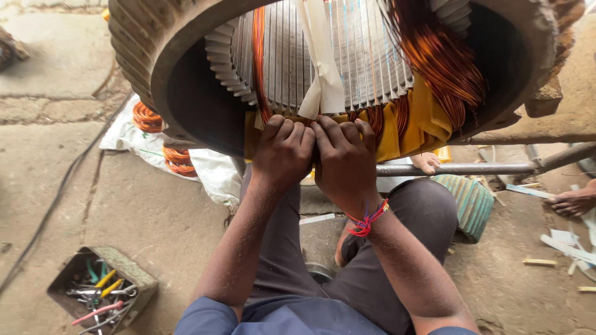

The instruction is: The person sits on the floor and works on a large motor stator, inserting yellow insulating paper into the slots between copper windings. They use a wooden stick and a metal tool to press the paper into place.

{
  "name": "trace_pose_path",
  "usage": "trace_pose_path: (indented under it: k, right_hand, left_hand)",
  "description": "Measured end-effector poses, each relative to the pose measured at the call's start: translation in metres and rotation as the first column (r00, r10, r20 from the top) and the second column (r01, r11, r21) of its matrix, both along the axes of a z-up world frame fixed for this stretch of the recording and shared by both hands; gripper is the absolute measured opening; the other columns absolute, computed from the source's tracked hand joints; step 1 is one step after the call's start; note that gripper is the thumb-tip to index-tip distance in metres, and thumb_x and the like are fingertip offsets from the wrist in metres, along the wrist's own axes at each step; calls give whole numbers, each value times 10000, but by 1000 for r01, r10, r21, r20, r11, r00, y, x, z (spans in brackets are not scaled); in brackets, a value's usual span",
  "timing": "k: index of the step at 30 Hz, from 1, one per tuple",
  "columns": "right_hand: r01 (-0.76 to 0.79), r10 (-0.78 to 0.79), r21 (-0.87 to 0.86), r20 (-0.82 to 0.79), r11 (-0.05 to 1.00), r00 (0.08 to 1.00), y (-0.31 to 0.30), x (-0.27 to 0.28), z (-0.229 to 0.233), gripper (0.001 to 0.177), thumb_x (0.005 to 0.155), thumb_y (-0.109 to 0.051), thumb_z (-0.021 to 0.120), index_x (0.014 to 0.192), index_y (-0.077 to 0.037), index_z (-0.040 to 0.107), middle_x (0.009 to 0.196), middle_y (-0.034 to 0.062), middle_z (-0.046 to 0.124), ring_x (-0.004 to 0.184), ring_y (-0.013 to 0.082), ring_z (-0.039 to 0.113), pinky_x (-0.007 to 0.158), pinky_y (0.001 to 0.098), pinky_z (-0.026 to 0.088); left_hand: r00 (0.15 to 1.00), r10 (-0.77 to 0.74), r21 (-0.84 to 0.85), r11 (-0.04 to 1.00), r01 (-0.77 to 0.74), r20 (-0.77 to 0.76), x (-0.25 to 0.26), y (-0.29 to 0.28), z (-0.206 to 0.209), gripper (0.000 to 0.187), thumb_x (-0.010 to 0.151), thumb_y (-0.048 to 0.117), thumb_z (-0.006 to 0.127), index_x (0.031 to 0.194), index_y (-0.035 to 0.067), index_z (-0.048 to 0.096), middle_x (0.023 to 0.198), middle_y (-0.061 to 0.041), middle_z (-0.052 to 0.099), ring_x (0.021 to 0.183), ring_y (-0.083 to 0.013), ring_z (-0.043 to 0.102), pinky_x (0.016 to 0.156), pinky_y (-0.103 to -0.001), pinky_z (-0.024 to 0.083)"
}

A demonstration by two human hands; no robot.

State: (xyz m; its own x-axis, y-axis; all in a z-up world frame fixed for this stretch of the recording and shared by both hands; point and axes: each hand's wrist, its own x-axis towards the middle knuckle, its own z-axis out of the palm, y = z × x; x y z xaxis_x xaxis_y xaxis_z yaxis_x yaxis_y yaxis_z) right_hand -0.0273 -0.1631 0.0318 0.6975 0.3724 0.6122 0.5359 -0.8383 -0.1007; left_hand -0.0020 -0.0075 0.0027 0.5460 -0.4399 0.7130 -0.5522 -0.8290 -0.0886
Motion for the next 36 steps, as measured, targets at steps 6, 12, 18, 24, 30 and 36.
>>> trace_pose_path:
  k: [6, 12, 18, 24, 30, 36]
  right_hand:
    - [-4, 4, -4, 11, 1000, 1000, -1, 1, -1, 399, 869, -134, 659, 1251, -37, 718, 1301, 76, 692, 1177, 268, 603, 1146, 483, 349]
    - [-11, 11, -13, 3, 1000, 1000, 2, -1, -1, 399, 881, -125, 651, 1262, -27, 720, 1315, 71, 691, 1174, 262, 603, 1154, 468, 337]
    - [2, 0, -66, 31, 998, 1000, 6, -2, 0, 393, 870, -116, 649, 1248, -31, 720, 1327, 65, 694, 1163, 257, 601, 1135, 445, 341]
    - [-2, 2, -77, 3, 997, 1000, 13, -4, 0, 361, 934, -98, 635, 1280, -49, 724, 1331, 63, 688, 1162, 257, 597, 1142, 443, 350]
    - [11, -10, -90, 13, 996, 1000, 18, -6, 1, 369, 925, -93, 630, 1278, -50, 726, 1323, 66, 691, 1156, 272, 592, 1143, 450, 348]
    - [24, -23, -81, 7, 996, 1000, 22, -5, 2, 379, 912, -91, 620, 1274, -46, 723, 1325, 68, 690, 1164, 274, 596, 1142, 449, 348]
  left_hand:
    - [1000, 25, 35, 999, -25, -12, -1, -1, 0, 134, 891, 160, 595, 922, 57, 677, 839, -67, 637, 870, -225, 632, 1009, -384, 449]
    - [999, 41, 35, 998, -42, 35, -3, 2, -2, 127, 922, 147, 592, 940, 49, 671, 855, -57, 634, 906, -211, 637, 1038, -374, 443]
    - [997, 46, 16, 999, -47, 58, -2, 5, -8, 149, 922, 171, 584, 938, 55, 676, 878, -75, 661, 945, -228, 658, 1070, -381, 433]
    - [999, 5, -5, 1000, -4, 34, -1, 9, -13, 163, 919, 167, 593, 955, 38, 687, 891, -80, 675, 943, -226, 661, 1086, -388, 429]
    - [998, 5, -5, 1000, -5, 61, 1, 11, -15, 160, 932, 167, 607, 970, 37, 692, 931, -90, 705, 987, -224, 674, 1100, -388, 427]
    - [998, 2, 6, 1000, -2, 61, 2, 13, -16, 171, 927, 175, 605, 970, 38, 696, 927, -86, 707, 991, -220, 676, 1089, -384, 432]
